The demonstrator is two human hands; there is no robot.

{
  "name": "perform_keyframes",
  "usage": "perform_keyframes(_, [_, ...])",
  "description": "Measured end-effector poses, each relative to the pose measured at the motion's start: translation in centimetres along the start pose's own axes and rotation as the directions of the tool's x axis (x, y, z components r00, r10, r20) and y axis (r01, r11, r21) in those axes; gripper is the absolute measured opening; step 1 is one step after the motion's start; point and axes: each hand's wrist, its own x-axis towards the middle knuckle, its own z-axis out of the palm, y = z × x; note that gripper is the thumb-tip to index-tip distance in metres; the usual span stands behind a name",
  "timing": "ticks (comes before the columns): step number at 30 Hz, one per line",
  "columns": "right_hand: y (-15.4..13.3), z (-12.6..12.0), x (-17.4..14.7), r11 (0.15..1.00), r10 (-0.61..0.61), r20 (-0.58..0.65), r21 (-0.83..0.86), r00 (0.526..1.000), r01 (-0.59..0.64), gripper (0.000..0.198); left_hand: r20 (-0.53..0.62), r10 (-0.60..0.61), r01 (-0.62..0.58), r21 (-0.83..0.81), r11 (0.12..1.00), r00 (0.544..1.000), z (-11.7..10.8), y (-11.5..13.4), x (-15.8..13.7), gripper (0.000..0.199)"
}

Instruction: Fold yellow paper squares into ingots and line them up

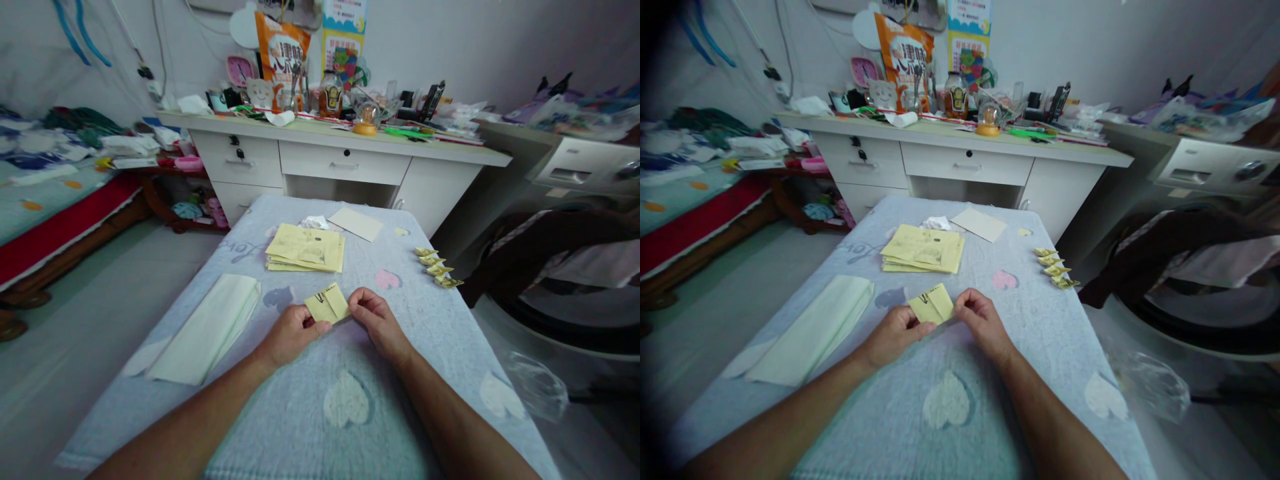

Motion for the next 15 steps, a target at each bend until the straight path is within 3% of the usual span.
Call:
perform_keyframes(5, [0.1,0.6,-0.1,0.999,-0.048,0.104,-0.011,0.993,0.049,0.035,0.026,-0.004,0.000,0.155,0.988,1.000,0.7,0.4,-0.4,0.020])
perform_keyframes(8, [0.2,0.8,-0.1,0.995,-0.035,0.121,-0.092,0.992,0.046,0.021,0.027,0.037,-0.043,0.251,0.967,0.999,1.1,0.3,-0.5,0.022])
perform_keyframes(15, [-0.5,0.7,-0.1,0.968,-0.084,0.116,-0.227,0.990,0.109,0.024,-0.109,0.240,-0.214,0.208,0.954,0.965,0.7,0.7,-0.5,0.015])
